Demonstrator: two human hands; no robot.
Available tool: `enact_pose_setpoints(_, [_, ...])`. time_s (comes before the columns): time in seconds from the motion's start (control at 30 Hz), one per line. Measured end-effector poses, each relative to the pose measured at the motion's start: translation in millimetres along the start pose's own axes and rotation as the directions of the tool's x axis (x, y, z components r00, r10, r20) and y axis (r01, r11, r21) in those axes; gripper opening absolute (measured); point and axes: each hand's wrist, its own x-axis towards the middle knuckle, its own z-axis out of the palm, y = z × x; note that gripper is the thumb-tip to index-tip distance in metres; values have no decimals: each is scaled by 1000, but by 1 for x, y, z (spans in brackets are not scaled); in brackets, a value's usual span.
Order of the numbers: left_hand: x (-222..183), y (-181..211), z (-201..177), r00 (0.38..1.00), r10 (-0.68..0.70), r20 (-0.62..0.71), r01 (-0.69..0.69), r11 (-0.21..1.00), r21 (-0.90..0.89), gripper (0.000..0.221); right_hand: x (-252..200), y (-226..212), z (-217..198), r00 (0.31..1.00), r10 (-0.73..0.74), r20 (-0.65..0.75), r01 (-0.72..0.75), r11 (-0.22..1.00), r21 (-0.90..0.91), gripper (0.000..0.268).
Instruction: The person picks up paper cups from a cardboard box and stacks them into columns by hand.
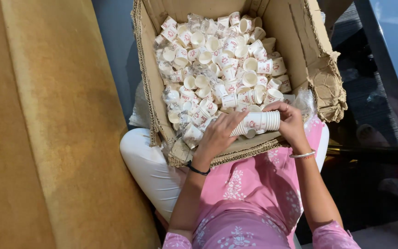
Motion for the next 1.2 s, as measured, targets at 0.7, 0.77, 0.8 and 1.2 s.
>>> enact_pose_setpoints(0.7, [6, 13, -6, 997, 29, 76, -25, 998, -49, 98, -2, 7, -7, 998, 28, 58, -30, 999, 29, 21])
enact_pose_setpoints(0.77, [7, 15, -8, 992, 31, 125, -25, 998, -50, 98, -1, 3, -7, 990, 79, 119, -85, 995, 44, 21])
enact_pose_setpoints(0.8, [7, 15, -8, 993, 69, 98, -67, 997, -31, 95, -1, -3, -5, 986, 86, 141, -93, 995, 41, 22])
enact_pose_setpoints(1.2, [3, -1, 5, 997, -70, -37, 71, 997, 21, 98, -1, -10, 2, 994, -54, -94, 60, 996, 67, 20])
